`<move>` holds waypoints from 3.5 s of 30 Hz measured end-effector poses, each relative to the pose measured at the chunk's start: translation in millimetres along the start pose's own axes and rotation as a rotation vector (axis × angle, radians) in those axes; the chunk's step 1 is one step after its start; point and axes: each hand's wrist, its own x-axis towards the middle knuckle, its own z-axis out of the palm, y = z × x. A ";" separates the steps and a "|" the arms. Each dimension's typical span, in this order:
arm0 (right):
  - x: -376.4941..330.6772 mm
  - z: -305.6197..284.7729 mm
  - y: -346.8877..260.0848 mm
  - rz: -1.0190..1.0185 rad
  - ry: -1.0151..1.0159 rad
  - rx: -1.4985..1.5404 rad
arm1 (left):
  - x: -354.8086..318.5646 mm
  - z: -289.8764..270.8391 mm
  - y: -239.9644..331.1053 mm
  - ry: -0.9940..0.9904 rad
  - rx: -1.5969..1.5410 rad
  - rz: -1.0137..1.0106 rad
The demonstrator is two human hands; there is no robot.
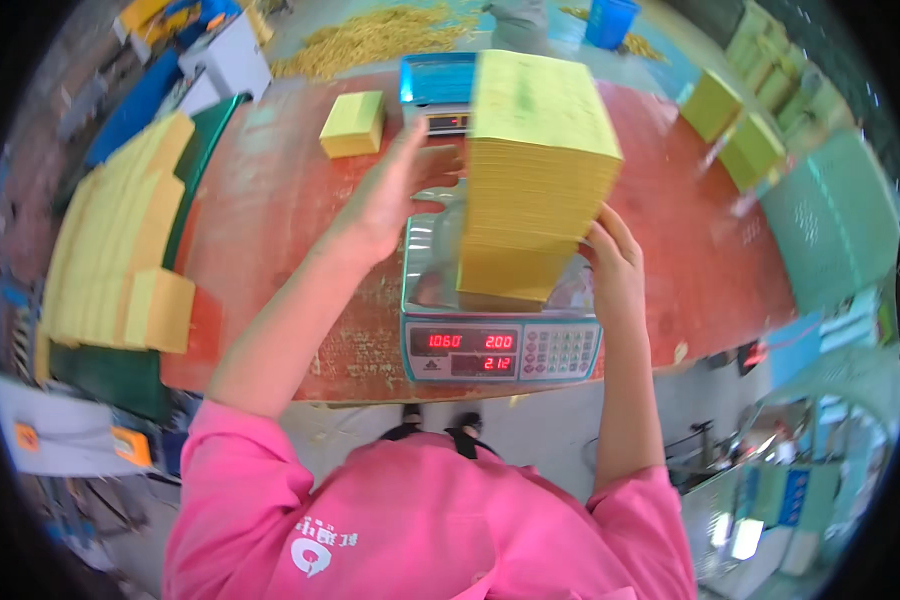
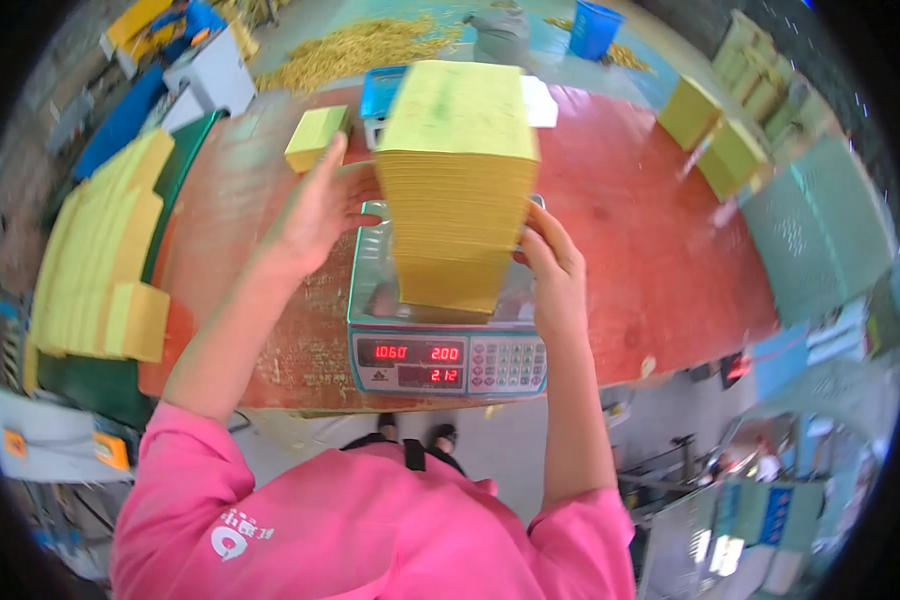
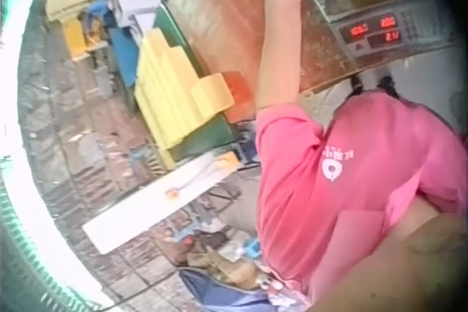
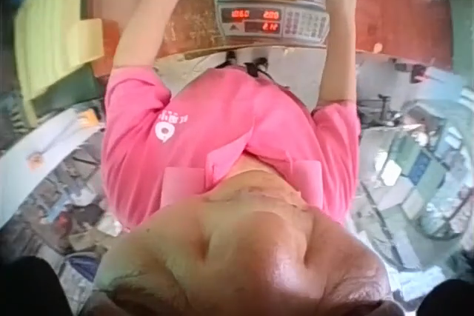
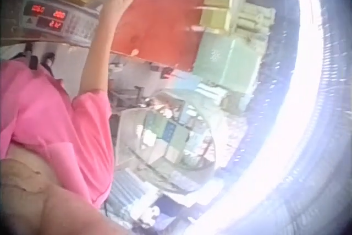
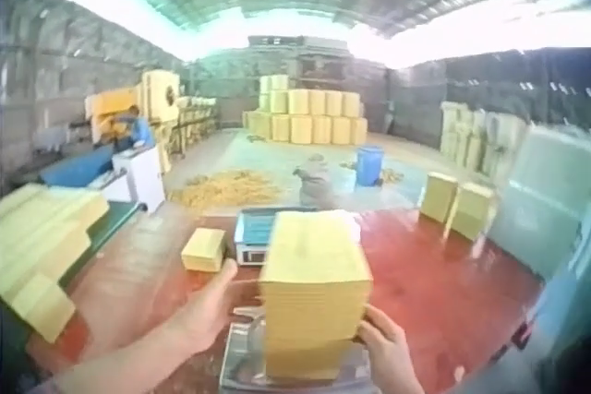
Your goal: Weighing and stacking stacks of yellow paper on a digital scale in an industrial facility.
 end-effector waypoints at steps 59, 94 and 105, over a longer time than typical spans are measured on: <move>-88.4 -157.6 60.8 0.236 0.249 0.458 | -49.5 -62.7 -31.1 0.329 -0.060 0.034; -34.9 -47.5 10.6 0.080 -0.043 0.345 | 97.9 29.6 83.8 -0.251 0.249 -0.044; -10.0 0.8 20.3 0.018 0.038 0.328 | 73.9 29.7 59.8 -0.103 0.250 -0.185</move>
